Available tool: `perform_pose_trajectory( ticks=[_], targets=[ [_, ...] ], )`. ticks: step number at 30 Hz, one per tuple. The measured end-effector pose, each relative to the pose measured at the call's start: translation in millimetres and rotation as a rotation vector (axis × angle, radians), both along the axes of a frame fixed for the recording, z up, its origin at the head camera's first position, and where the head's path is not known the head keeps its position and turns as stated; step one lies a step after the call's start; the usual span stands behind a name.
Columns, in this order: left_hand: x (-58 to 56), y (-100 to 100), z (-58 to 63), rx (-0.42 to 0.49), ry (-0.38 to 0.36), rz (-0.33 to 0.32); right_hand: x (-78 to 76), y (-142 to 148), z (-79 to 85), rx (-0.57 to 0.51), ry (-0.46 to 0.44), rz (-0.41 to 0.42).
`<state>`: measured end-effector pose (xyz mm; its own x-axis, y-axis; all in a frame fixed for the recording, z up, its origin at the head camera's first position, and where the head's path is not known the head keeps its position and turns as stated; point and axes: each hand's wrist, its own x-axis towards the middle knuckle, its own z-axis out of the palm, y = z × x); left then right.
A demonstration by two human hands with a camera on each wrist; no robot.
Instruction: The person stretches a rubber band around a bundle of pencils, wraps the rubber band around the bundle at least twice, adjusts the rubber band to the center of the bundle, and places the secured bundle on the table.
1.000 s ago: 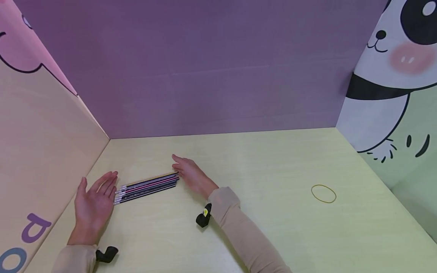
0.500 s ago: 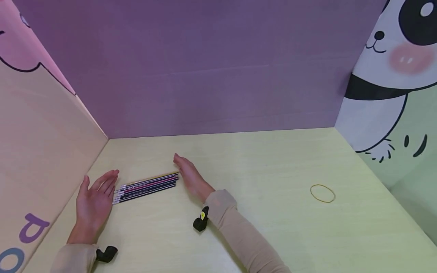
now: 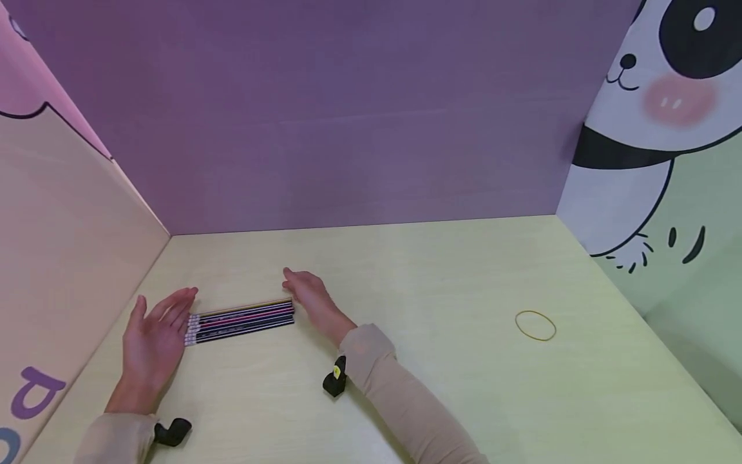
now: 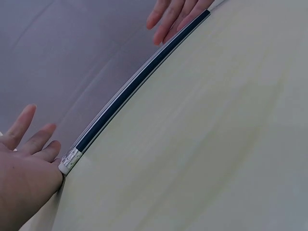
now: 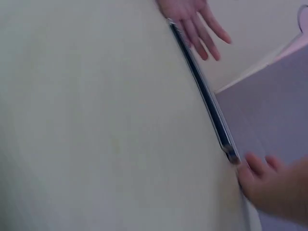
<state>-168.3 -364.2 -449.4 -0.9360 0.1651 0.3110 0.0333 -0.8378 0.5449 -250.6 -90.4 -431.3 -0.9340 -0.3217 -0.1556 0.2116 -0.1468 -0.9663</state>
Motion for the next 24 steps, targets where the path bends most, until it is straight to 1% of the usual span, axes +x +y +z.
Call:
perform_pose_trajectory(
  ticks=[2, 3, 4, 6, 8, 11, 14, 16, 19, 22, 24],
  targets=[
    [0.1, 0.2, 0.2, -0.019, -0.022, 0.043, 3.0, -4.5, 0.0, 0.016, 0.014, -0.127],
    [-0.1, 0.3, 0.0, -0.025, -0.03, 0.057, 4.5, -6.8, 0.1, 0.015, 0.019, -0.176],
    [-0.3, 0.3, -0.4, -0.04, -0.032, 0.068, 5.9, -9.0, -0.3, 0.001, 0.019, -0.198],
    [-1.6, 0.1, -1.1, -0.041, -0.023, 0.054, 8.8, -13.5, -1.7, -0.038, 0.022, -0.194],
    [-1.2, -0.5, -1.3, -0.053, -0.001, 0.023, 11.9, -18.3, -4.5, -0.065, 0.025, -0.184],
    [-0.2, -1.2, -2.0, -0.074, 0.022, -0.008, 17.3, -23.0, -6.9, -0.061, 0.023, -0.169],
    [1.2, -0.9, -2.8, -0.113, 0.02, -0.001, 20.8, -23.9, -7.1, -0.045, 0.021, -0.15],
    [1.2, 0.0, -2.7, -0.113, 0.017, 0.0, 21.4, -23.6, -7.0, -0.058, 0.02, -0.128],
    [1.8, 1.9, -2.3, -0.137, 0.012, 0.015, 21.3, -22.6, -8.0, -0.078, 0.026, -0.105],
    [2.8, 3.5, -2.6, -0.143, 0.006, 0.02, 21.0, -21.3, -9.2, -0.097, 0.026, -0.096],
    [3.0, 3.9, -2.7, -0.134, 0.006, 0.011, 21.0, -20.2, -9.3, -0.107, 0.021, -0.089]
  ],
)
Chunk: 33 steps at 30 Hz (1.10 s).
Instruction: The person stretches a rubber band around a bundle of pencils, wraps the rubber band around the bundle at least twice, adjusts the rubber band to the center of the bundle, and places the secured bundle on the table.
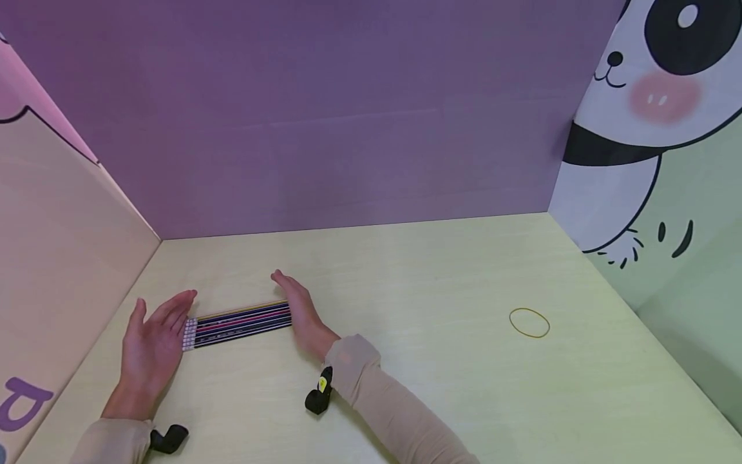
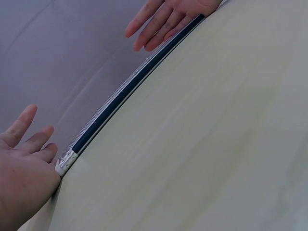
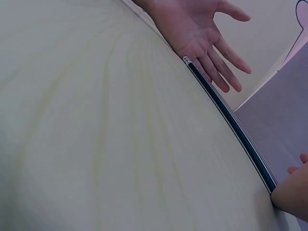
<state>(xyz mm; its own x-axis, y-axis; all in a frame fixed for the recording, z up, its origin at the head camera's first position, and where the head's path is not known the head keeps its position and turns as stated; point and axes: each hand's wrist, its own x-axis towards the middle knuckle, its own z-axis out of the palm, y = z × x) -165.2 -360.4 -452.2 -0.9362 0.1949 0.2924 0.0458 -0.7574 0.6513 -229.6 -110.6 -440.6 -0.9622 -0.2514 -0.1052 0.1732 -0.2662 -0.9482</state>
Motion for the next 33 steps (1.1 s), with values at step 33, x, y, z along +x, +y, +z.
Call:
perform_pose_trajectory(
  ticks=[33],
  targets=[
    [17.3, 46.5, 62.1, -1.691, 0.129, 0.412, 5.5, 39.2, 46.9, 0.622, 0.458, 0.306]
  ],
)
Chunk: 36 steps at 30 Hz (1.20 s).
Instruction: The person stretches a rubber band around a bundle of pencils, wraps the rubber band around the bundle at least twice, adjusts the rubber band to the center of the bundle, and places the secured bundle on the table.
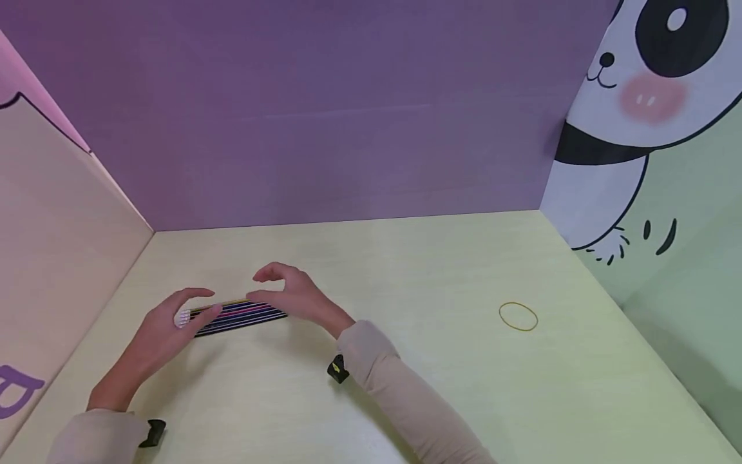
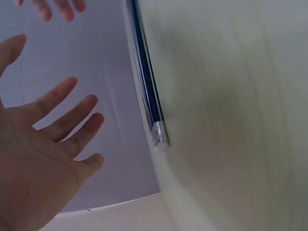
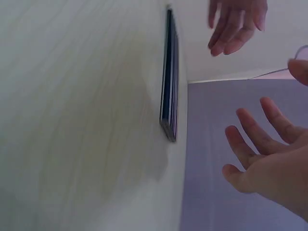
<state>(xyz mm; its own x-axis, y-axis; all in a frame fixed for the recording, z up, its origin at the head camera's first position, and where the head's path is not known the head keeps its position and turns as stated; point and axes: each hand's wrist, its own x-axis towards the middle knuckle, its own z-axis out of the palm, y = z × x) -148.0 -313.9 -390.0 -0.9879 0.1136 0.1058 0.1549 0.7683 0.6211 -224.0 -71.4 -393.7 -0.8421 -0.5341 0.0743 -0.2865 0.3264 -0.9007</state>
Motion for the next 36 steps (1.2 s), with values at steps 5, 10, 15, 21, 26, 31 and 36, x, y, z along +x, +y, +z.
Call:
perform_pose_trajectory(
  ticks=[5, 10, 15, 21, 26, 31, 36],
  targets=[
    [-5.6, 10.1, -4.1, -0.234, 0.179, -0.07, 3.3, -2.7, 0.0, 0.5, 0.322, 0.093],
    [-7.3, 5.7, -13.6, -0.372, 0.137, -0.078, 3.9, -7.9, -7.2, 0.807, 0.453, 0.15],
    [-7.2, 1.8, -22.8, -0.425, 0.051, -0.071, -0.5, -9.8, -17.2, 0.9, 0.506, 0.192],
    [-12.6, -4.3, -25.8, -0.456, 0.052, -0.083, -5.4, -18.5, -12.2, 0.951, 0.523, 0.242],
    [-20.1, -9.5, -27.7, -0.487, 0.017, -0.077, -4.2, -28.6, -13.4, 0.993, 0.529, 0.221],
    [-25.7, -7.1, -27.7, -0.485, -0.008, -0.067, -5.2, -31.4, -14.4, 1.027, 0.564, 0.183],
    [-27.6, -5.3, -23.0, -0.503, -0.026, -0.059, -5.9, -33.4, -11.3, 1.039, 0.58, 0.182]
  ],
)
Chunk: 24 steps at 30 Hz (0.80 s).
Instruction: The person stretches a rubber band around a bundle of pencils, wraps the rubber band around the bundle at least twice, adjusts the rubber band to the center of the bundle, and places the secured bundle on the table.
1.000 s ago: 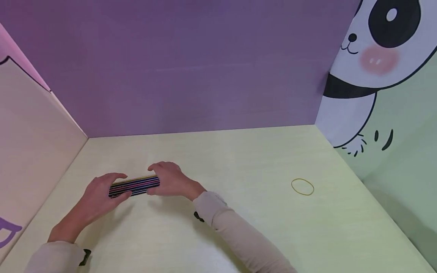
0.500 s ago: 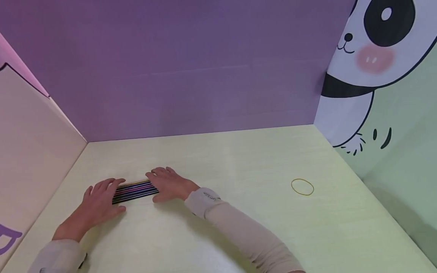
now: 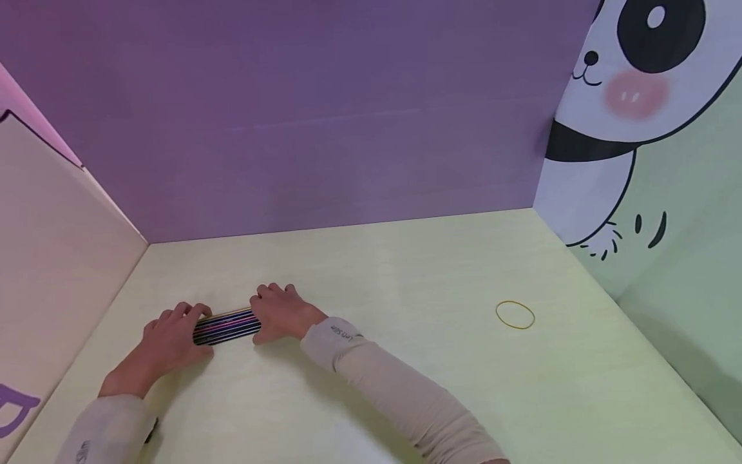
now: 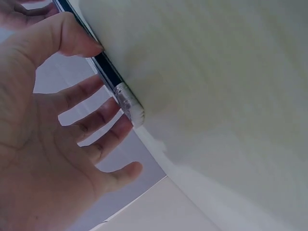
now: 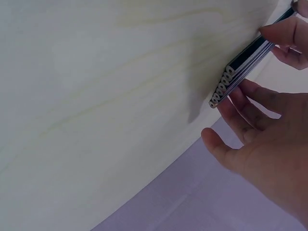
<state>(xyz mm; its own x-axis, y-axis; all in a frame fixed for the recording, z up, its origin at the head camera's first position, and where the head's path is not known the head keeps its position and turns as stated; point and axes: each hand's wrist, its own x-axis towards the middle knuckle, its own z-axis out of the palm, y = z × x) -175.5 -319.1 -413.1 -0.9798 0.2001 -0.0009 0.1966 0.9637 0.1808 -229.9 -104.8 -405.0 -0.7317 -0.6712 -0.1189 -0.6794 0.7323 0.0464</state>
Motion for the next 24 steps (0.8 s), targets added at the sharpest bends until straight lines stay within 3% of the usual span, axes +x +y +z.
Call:
perform_pose_trajectory(
  ticks=[7, 11, 24],
  targets=[
    [-3.4, 3.4, 4.6, -0.022, -0.036, -0.009, -0.9, -2.4, 3.2, -0.022, 0.007, 0.004],
    [-2.6, 10.1, 4.3, -0.058, -0.014, -0.028, -0.6, -3.2, 6.4, -0.026, -0.015, 0.003],
    [3.2, 29.2, 10.8, -0.136, -0.024, -0.061, 2.2, -9.8, 11.8, 0.041, -0.027, 0.013]
  ],
)
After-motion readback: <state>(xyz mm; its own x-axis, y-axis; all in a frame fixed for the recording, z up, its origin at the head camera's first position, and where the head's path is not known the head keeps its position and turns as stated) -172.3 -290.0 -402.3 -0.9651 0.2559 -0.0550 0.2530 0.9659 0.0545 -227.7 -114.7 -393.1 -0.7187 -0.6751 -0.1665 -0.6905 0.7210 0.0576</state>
